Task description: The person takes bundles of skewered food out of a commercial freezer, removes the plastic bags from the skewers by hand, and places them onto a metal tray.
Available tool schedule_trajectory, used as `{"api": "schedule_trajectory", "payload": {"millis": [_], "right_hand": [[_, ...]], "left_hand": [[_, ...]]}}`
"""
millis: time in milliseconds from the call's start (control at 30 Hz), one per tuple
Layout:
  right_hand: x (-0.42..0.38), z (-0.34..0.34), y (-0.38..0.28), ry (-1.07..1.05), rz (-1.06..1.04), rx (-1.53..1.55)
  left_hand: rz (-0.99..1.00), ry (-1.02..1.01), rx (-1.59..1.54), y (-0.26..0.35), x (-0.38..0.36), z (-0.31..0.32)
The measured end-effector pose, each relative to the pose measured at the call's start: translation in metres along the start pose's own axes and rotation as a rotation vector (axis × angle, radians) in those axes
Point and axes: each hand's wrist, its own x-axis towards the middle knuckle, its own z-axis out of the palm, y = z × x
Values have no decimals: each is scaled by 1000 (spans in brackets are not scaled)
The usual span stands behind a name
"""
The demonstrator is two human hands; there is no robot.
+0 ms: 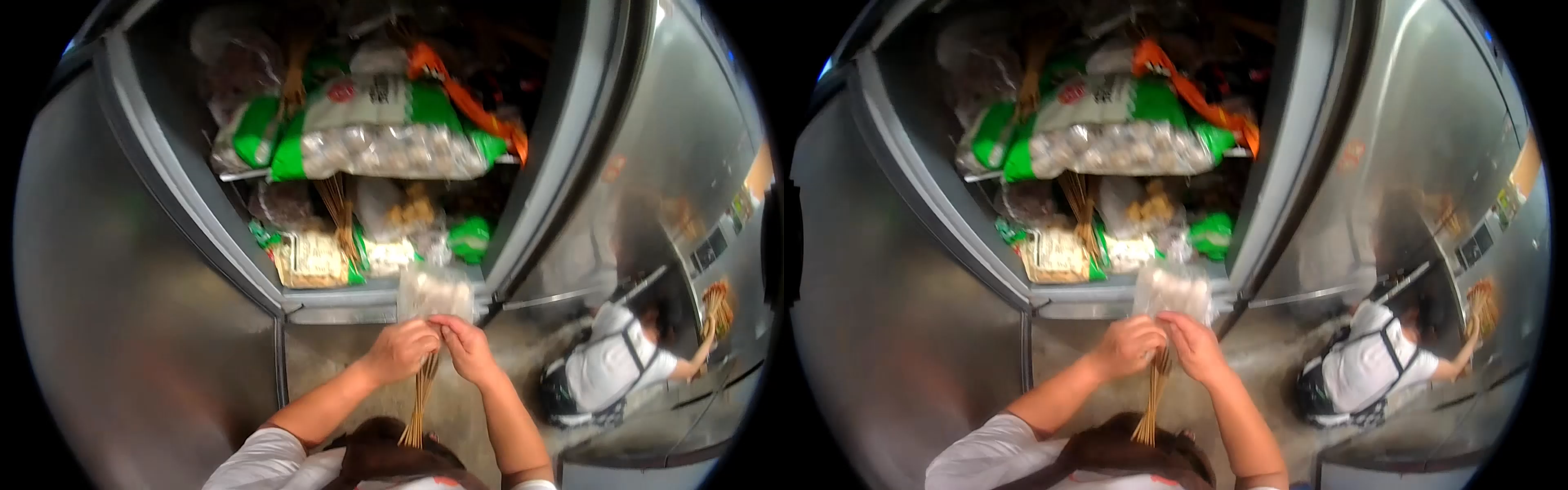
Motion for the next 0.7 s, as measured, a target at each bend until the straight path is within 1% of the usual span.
{"api": "schedule_trajectory", "payload": {"millis": [33, 67, 100, 167, 200, 267, 300, 367, 400, 433, 467, 500, 567, 633, 667, 700], "right_hand": [[8, -2, 4, -45, 141, -2], [14, -3, -2, -92, 187, 2], [16, -2, -8, -140, 142, -74], [22, -2, -12, -178, 24, -199], [23, -4, -12, -181, 14, -209], [24, -7, -12, -238, 42, -313], [25, -6, -17, -239, 40, -318], [23, -2, -28, 53, -458, -748], [20, -2, -27, 52, -456, -750], [15, -3, -23, 66, -470, -816], [11, -3, -19, 80, -485, -881], [7, -3, -11, 80, -484, -880], [5, -7, 12, 244, -433, -858], [-1, -19, 42, 259, -425, -860], [-7, -25, 65, 288, -332, -864], [-16, -27, 86, 318, -238, -866]], "left_hand": [[-46, 118, 10, 0, 0, 3], [-93, 233, 10, -1, -1, 4], [-76, 249, 23, -2, -1, 3], [-101, 336, 105, -2, -2, 3], [-95, 348, 109, -3, -3, 1], [-179, 238, 195, -7, -9, -8], [-224, 181, 236, -9, -12, -12], [-234, 143, 197, -15, -17, -14], [-211, 42, 133, -17, -21, -13], [-187, -59, 70, -18, -24, -12], [-187, -61, 69, -19, -26, -11], [-205, -19, 27, -19, -30, -9], [-224, 32, -11, -21, -40, -5], [-328, 61, 91, -28, -67, 1], [-329, 61, 92, -33, -84, 6], [-455, 48, 13, -40, -103, 11]]}}
